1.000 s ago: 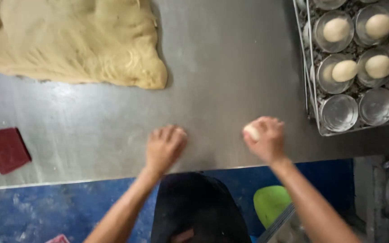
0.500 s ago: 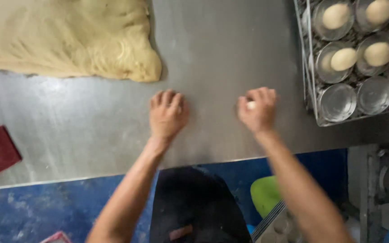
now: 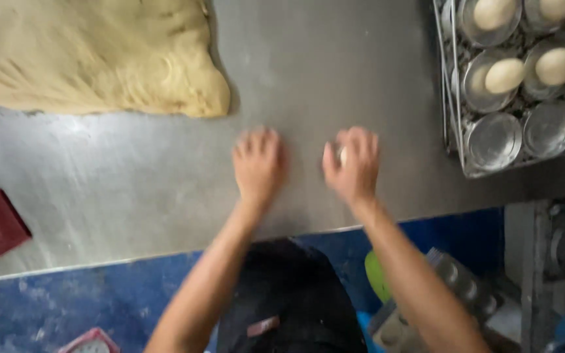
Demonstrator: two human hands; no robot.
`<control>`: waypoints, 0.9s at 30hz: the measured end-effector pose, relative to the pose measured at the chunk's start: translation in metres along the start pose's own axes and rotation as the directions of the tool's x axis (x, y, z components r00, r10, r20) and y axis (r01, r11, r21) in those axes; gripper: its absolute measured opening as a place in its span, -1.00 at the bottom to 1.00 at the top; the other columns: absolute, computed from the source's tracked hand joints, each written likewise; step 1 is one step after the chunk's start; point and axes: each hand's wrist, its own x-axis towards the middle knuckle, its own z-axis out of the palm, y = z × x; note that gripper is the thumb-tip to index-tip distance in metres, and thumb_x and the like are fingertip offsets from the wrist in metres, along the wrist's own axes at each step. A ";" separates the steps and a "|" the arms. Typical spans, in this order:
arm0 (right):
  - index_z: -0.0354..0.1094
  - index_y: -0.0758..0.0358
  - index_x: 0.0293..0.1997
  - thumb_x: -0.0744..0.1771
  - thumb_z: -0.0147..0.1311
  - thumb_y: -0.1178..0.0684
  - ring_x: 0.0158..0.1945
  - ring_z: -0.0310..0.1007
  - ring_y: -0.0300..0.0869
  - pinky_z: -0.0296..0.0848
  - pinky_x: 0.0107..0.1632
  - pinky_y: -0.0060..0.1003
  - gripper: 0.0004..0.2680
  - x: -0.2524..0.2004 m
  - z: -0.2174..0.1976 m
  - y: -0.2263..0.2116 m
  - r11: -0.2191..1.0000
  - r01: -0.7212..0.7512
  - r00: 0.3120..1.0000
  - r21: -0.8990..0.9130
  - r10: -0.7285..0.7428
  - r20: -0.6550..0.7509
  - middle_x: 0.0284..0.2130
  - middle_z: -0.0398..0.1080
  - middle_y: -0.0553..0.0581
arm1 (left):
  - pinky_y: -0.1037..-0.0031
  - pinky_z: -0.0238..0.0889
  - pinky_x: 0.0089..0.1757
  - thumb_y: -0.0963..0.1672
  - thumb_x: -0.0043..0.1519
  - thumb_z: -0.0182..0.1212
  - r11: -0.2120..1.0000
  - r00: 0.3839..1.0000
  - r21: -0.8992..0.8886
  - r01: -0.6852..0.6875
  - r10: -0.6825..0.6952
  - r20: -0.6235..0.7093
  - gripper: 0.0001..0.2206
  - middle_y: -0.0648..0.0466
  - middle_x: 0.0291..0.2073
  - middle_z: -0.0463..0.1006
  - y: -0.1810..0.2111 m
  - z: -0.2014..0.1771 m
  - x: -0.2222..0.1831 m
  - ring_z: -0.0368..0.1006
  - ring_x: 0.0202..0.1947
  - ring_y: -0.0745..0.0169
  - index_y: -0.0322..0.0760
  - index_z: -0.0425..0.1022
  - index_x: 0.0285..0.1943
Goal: Portioning dough, rolling it into balls, and placing them into a baking tray.
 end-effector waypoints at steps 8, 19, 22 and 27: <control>0.41 0.20 -0.18 0.29 0.23 0.04 -0.05 0.34 0.07 0.30 0.04 0.05 -0.87 -0.014 -0.018 0.054 0.991 -0.054 0.996 -0.122 0.062 0.060 -0.20 0.37 0.18 | 0.08 0.25 -0.08 -0.10 0.24 0.35 0.999 0.992 -0.041 0.017 -0.012 0.124 -0.82 0.00 -0.05 0.52 -0.060 -0.016 -0.024 0.39 -0.05 -0.10 -0.18 0.53 -0.04; 0.50 0.23 -0.19 0.23 0.28 0.05 -0.04 0.38 0.10 0.30 0.03 0.08 -0.83 -0.039 -0.026 0.043 0.991 -0.090 0.993 -0.097 0.096 0.061 -0.19 0.39 0.19 | 0.10 0.22 -0.12 -0.11 0.14 0.35 0.999 0.974 -0.047 0.011 0.000 0.226 -0.81 -0.04 -0.09 0.51 -0.061 -0.035 -0.035 0.39 -0.10 -0.10 -0.17 0.52 -0.12; 0.48 0.18 -0.11 0.35 0.25 0.09 0.10 0.39 0.06 0.39 0.19 -0.03 -0.91 -0.012 -0.021 0.028 0.962 -0.255 0.964 -0.098 0.245 -0.109 -0.07 0.42 0.14 | 0.13 0.25 0.03 -0.12 0.25 0.35 1.000 0.988 -0.023 0.010 -0.006 0.155 -0.83 0.07 0.00 0.49 -0.051 -0.036 -0.006 0.40 0.06 -0.01 -0.11 0.48 -0.04; 0.29 0.42 0.20 0.18 0.36 0.06 0.11 0.31 0.27 0.35 0.11 0.08 -0.50 -0.011 -0.071 0.000 0.951 -0.288 0.947 0.114 0.300 -0.117 0.06 0.29 0.42 | 0.03 0.22 0.00 -0.03 0.02 0.36 0.993 0.980 -0.059 0.101 -0.089 0.178 -0.44 -0.24 0.14 0.38 -0.019 -0.093 0.016 0.33 0.11 -0.28 -0.24 0.42 0.23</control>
